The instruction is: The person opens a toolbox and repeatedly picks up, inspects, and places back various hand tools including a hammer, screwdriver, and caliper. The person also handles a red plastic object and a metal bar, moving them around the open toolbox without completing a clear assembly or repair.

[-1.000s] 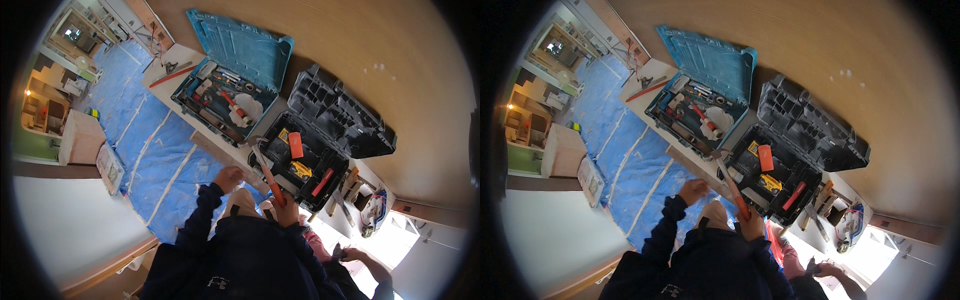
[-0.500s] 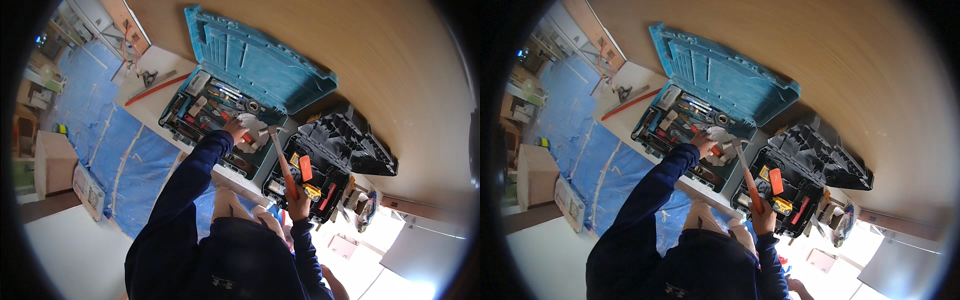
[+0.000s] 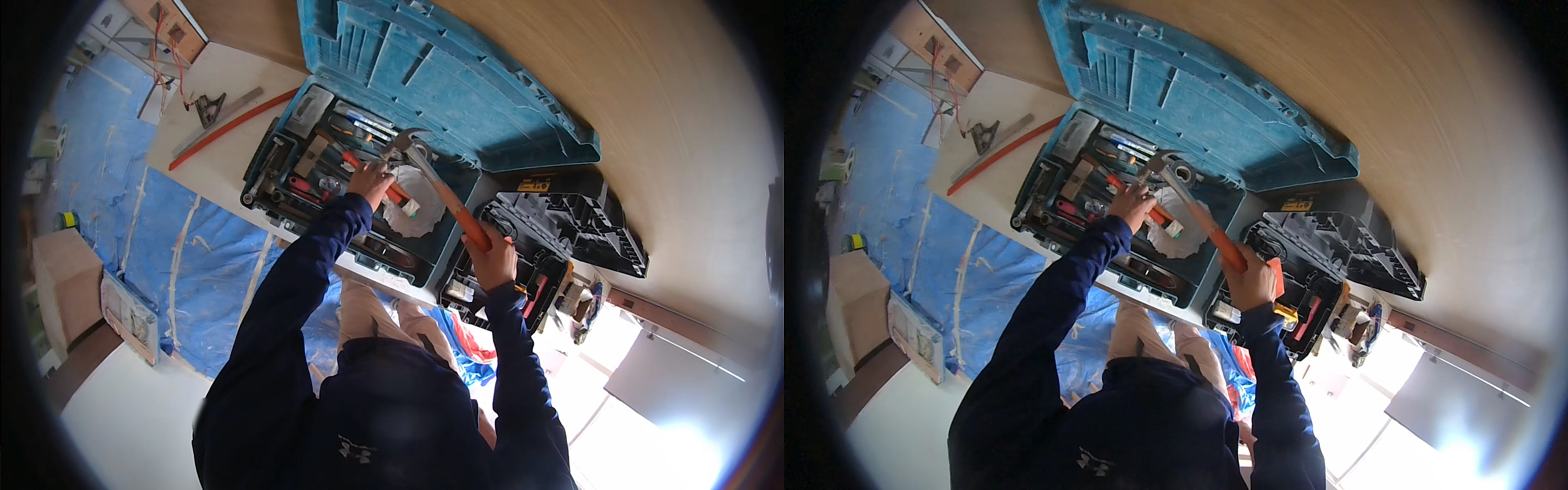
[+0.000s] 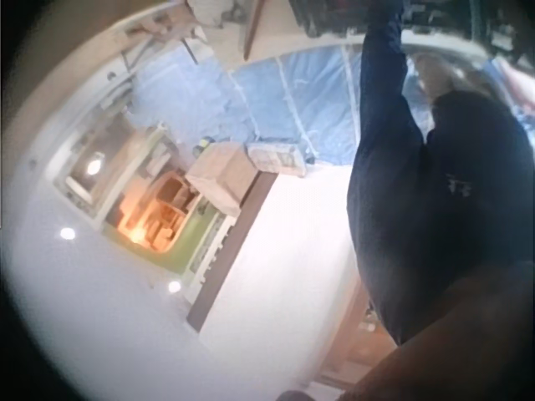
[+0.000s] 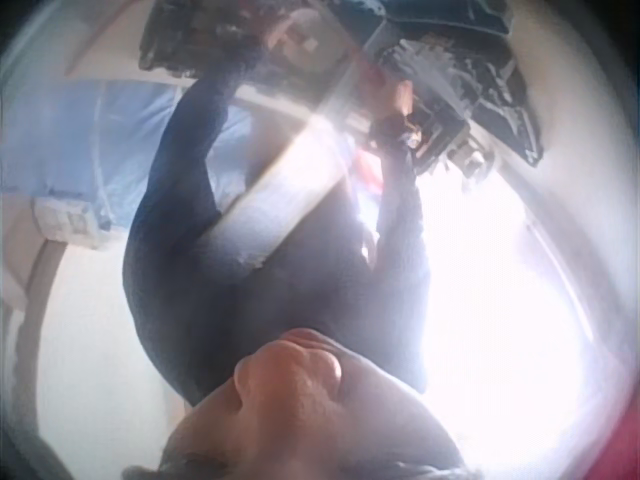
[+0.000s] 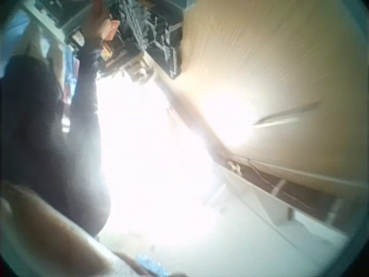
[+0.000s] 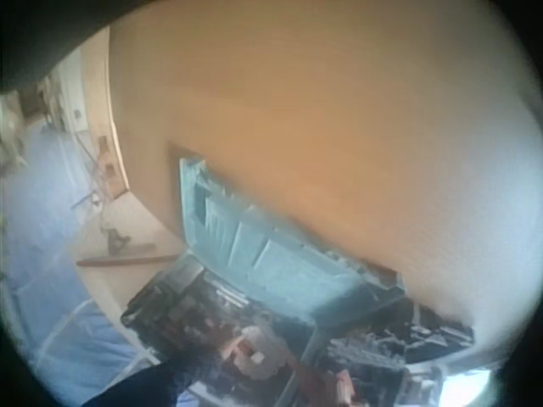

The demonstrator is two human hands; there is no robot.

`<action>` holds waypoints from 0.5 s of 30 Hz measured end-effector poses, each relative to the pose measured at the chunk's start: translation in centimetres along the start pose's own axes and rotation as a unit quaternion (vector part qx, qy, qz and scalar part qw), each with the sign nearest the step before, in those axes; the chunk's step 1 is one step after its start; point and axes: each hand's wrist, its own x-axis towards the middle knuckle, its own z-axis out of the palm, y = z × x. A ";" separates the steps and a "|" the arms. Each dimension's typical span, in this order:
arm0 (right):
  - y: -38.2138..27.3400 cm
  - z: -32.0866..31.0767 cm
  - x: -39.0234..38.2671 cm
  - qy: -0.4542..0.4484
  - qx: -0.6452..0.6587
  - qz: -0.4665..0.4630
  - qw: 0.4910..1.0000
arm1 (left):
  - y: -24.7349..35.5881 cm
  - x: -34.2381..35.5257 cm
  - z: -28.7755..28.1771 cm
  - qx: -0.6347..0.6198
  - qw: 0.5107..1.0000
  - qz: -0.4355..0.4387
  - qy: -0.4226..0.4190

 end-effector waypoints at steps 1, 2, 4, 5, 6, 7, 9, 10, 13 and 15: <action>-0.2 -0.1 0.5 0.001 0.004 -0.014 1.000 | 0.0 0.1 -0.2 -0.009 1.000 -0.004 -0.004; -0.2 -0.5 0.8 0.006 0.005 -0.024 1.000 | 0.0 0.4 -0.8 -0.021 0.999 -0.012 -0.021; -0.2 -1.4 1.1 0.019 0.010 -0.043 0.999 | -0.5 0.6 -1.9 -0.043 0.997 -0.030 -0.056; -0.9 -2.4 1.4 0.001 -0.004 -0.046 0.999 | -0.8 0.3 -1.8 -0.047 0.997 -0.040 -0.046; -1.7 -3.9 1.7 -0.017 -0.016 -0.045 0.999 | -1.0 -0.1 -1.6 -0.051 0.997 -0.048 -0.037; -2.9 -5.4 1.9 -0.036 -0.029 -0.045 0.998 | -1.2 -0.7 -1.3 -0.056 0.996 -0.057 -0.029; -6.0 -8.6 2.3 -0.056 -0.122 -0.092 0.987 | 0.3 -2.4 -2.5 -0.141 0.983 -0.093 0.073; -7.6 -9.9 2.8 -0.068 -0.193 -0.118 0.972 | 1.6 -3.1 -3.4 -0.190 0.968 -0.103 0.130; -9.0 -9.8 4.6 -0.092 -0.327 -0.222 0.914 | 7.6 -3.7 -6.9 -0.293 0.937 -0.053 0.181; -11.5 -8.8 6.5 -0.123 -0.364 -0.294 0.875 | 9.4 -2.4 -5.6 -0.216 0.966 -0.091 0.109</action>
